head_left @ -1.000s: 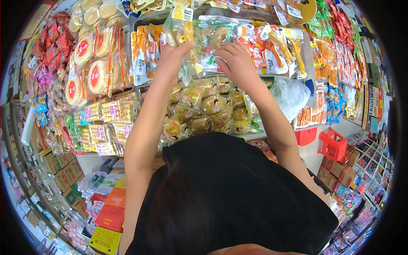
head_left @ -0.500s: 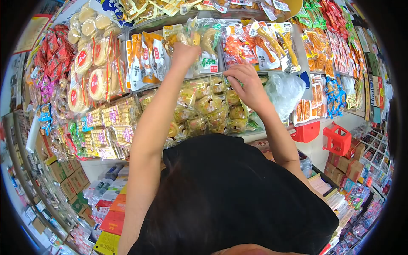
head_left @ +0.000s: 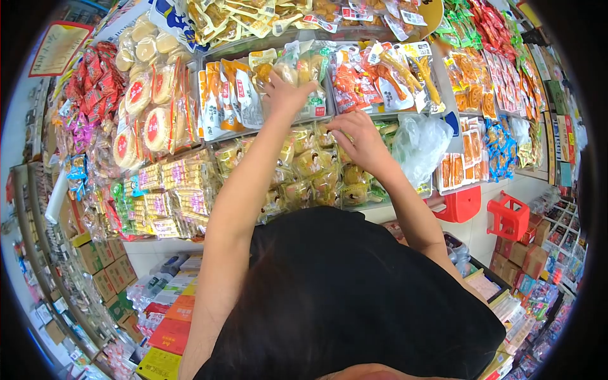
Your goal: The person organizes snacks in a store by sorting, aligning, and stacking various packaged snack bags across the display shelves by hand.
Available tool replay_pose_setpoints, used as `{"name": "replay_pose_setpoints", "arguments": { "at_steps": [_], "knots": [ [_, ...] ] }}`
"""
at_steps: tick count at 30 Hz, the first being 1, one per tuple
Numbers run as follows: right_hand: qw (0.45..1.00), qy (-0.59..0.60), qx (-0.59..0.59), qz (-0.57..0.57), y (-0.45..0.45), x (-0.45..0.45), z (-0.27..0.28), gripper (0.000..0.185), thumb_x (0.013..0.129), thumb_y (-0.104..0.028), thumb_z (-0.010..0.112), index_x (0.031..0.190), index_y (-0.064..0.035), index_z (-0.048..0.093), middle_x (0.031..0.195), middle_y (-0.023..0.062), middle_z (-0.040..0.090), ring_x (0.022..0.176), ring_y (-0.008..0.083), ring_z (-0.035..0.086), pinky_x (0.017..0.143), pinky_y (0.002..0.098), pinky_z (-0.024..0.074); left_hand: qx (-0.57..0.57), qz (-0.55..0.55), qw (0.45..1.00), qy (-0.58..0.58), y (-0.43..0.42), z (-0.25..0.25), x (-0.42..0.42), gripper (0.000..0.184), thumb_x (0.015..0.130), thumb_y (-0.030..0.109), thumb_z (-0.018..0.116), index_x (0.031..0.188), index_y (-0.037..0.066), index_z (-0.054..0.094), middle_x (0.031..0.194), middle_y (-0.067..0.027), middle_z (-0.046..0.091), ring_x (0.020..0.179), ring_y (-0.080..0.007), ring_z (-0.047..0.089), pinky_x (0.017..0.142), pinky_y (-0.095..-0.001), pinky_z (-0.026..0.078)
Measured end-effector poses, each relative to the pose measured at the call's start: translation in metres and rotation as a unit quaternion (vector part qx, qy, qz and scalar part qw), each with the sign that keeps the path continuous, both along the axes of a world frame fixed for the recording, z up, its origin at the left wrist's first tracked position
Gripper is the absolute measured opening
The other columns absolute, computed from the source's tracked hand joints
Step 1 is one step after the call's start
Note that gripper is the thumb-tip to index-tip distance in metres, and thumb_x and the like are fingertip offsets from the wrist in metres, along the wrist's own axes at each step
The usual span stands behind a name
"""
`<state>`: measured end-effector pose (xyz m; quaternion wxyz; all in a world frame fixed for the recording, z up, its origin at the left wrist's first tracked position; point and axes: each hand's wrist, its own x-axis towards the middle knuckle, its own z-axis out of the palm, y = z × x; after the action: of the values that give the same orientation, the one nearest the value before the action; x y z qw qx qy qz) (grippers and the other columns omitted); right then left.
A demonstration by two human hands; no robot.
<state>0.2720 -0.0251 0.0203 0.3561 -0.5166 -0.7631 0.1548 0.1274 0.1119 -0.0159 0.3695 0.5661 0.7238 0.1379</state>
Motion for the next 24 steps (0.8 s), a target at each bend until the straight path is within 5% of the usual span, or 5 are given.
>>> {"name": "replay_pose_setpoints", "arguments": {
  "at_steps": [8,12,16,22,24],
  "knots": [
    [0.999,0.027,-0.043,-0.019,-0.018,0.004,0.003,0.012,0.085,-0.008,0.060,0.095,-0.0055,0.065,0.094,0.0100,0.064,0.093,0.0293,0.059,0.093,0.0428,0.0402,0.152,-0.061,0.959,-0.232,-0.047,0.000,-0.052,0.084,0.079,0.040,0.071,0.140,-0.003,0.031,0.137,-0.0231,0.042,0.129,-0.0312,0.041,0.107,-0.0397,0.033],
    [0.998,0.005,-0.061,-0.008,-0.027,0.002,-0.005,0.012,0.085,-0.008,0.060,0.096,-0.0054,0.065,0.096,0.0107,0.065,0.096,0.0299,0.059,0.098,0.0464,0.0385,-0.012,-0.080,0.896,-0.437,-0.125,0.058,-0.108,0.047,0.090,0.026,0.061,0.126,-0.001,0.050,0.119,-0.0133,0.060,0.110,-0.0195,0.057,0.096,-0.0329,0.043],
    [0.997,0.016,-0.078,0.017,-0.031,-0.010,-0.005,0.012,0.086,-0.007,0.059,0.096,-0.0041,0.064,0.095,0.0125,0.064,0.096,0.0321,0.059,0.096,0.0462,0.0401,-0.183,-0.096,0.839,-0.503,-0.201,0.075,-0.177,0.034,0.093,0.026,0.057,0.113,-0.002,0.059,0.100,-0.0115,0.066,0.097,-0.0178,0.062,0.088,-0.0315,0.047],
    [0.991,0.049,-0.093,0.080,-0.031,-0.040,0.000,0.011,0.085,-0.007,0.060,0.094,-0.0016,0.065,0.091,0.0135,0.064,0.090,0.0320,0.059,0.081,0.0391,0.0468,-0.257,0.083,0.837,-0.475,-0.294,0.008,-0.233,0.034,0.093,0.028,0.057,0.109,-0.002,0.061,0.095,-0.0109,0.067,0.084,-0.0139,0.061,0.075,-0.0270,0.048],
    [0.985,0.062,-0.124,0.104,-0.029,-0.050,-0.002,0.013,0.085,-0.008,0.061,0.095,-0.0018,0.065,0.092,0.0135,0.064,0.090,0.0317,0.059,0.081,0.0394,0.0467,-0.200,0.167,0.911,-0.320,-0.321,-0.033,-0.242,0.035,0.092,0.028,0.059,0.109,-0.002,0.062,0.091,-0.0094,0.067,0.080,-0.0112,0.060,0.071,-0.0239,0.047]
  ]
}}
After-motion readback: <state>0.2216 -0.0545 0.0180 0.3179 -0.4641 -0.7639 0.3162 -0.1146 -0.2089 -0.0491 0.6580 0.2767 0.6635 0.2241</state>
